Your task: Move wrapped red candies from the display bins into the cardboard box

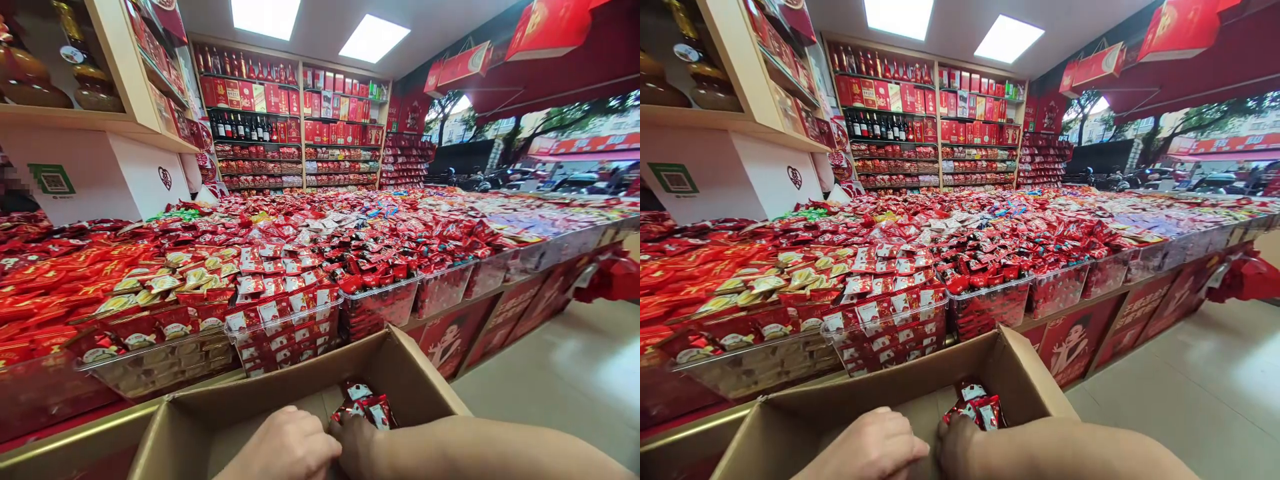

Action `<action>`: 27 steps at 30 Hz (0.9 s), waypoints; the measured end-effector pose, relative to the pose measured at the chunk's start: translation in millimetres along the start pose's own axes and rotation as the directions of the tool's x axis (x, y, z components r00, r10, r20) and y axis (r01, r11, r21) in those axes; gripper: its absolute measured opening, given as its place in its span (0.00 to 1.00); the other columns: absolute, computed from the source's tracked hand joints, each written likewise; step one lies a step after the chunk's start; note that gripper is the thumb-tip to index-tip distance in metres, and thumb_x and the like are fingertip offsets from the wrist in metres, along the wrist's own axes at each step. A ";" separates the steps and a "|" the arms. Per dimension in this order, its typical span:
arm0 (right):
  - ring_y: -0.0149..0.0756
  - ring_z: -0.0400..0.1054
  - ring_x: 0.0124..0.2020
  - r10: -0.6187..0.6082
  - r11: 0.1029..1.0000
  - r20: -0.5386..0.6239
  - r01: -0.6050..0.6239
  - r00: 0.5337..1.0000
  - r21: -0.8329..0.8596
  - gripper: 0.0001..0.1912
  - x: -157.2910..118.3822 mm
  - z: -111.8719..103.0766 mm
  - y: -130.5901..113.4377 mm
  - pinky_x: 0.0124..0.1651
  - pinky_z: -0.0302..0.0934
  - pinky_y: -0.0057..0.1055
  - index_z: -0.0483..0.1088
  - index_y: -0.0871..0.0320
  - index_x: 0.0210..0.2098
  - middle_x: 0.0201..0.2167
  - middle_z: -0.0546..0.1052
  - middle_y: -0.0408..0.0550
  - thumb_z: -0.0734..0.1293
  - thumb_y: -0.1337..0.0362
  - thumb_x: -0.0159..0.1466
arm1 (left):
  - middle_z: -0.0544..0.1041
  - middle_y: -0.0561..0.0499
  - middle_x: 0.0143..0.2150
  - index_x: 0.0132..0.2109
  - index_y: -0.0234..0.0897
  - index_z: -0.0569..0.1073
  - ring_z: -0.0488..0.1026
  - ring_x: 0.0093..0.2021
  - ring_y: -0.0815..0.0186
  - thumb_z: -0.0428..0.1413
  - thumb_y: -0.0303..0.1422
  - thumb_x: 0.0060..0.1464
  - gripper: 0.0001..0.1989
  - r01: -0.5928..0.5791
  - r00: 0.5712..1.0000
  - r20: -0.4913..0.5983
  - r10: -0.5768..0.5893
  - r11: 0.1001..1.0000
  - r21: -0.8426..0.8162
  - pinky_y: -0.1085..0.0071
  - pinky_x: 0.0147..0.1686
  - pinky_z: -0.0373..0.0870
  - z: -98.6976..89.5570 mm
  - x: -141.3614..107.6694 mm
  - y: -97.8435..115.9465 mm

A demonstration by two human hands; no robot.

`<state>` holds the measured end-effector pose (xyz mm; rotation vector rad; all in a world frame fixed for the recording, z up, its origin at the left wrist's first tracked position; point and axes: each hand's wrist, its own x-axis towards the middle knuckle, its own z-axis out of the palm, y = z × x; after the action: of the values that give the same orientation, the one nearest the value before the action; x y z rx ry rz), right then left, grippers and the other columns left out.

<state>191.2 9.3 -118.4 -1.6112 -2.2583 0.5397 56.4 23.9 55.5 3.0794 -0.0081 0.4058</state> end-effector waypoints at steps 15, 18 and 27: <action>0.25 0.56 0.16 -0.048 0.960 0.037 0.035 0.998 0.279 0.08 -16.4 -146.2 -49.6 0.18 0.49 0.23 0.69 0.59 0.21 0.15 0.65 0.38 0.68 0.60 0.50 | 0.71 0.45 0.49 0.50 0.39 0.65 0.68 0.47 0.59 0.49 0.37 0.53 0.17 0.589 0.736 0.159 -0.658 0.506 -0.630 0.64 0.47 0.63 -28.6 -11.8 -15.1; 0.22 0.55 0.18 0.044 0.747 -0.047 -0.001 0.998 0.664 0.13 -19.7 -169.5 -56.2 0.21 0.50 0.21 0.67 0.62 0.24 0.17 0.65 0.38 0.64 0.56 0.54 | 0.72 0.47 0.48 0.54 0.41 0.57 0.68 0.47 0.61 0.55 0.36 0.48 0.26 0.514 0.753 0.326 -0.572 0.202 -0.833 0.65 0.46 0.63 -27.0 -10.2 -12.2; 0.23 0.61 0.19 0.226 0.176 -0.077 0.038 0.971 0.984 0.14 -24.4 -169.1 -64.7 0.22 0.53 0.21 0.67 0.64 0.23 0.19 0.70 0.43 0.66 0.58 0.53 | 0.75 0.53 0.26 0.57 0.35 0.51 0.75 0.30 0.64 0.52 0.33 0.52 0.27 0.428 0.693 0.324 -0.644 0.007 -0.904 0.72 0.28 0.66 -32.3 -0.9 -4.7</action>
<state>223.2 -12.5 60.2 -0.9371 -1.0137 1.4194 47.2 29.7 86.4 1.5357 0.6812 0.3941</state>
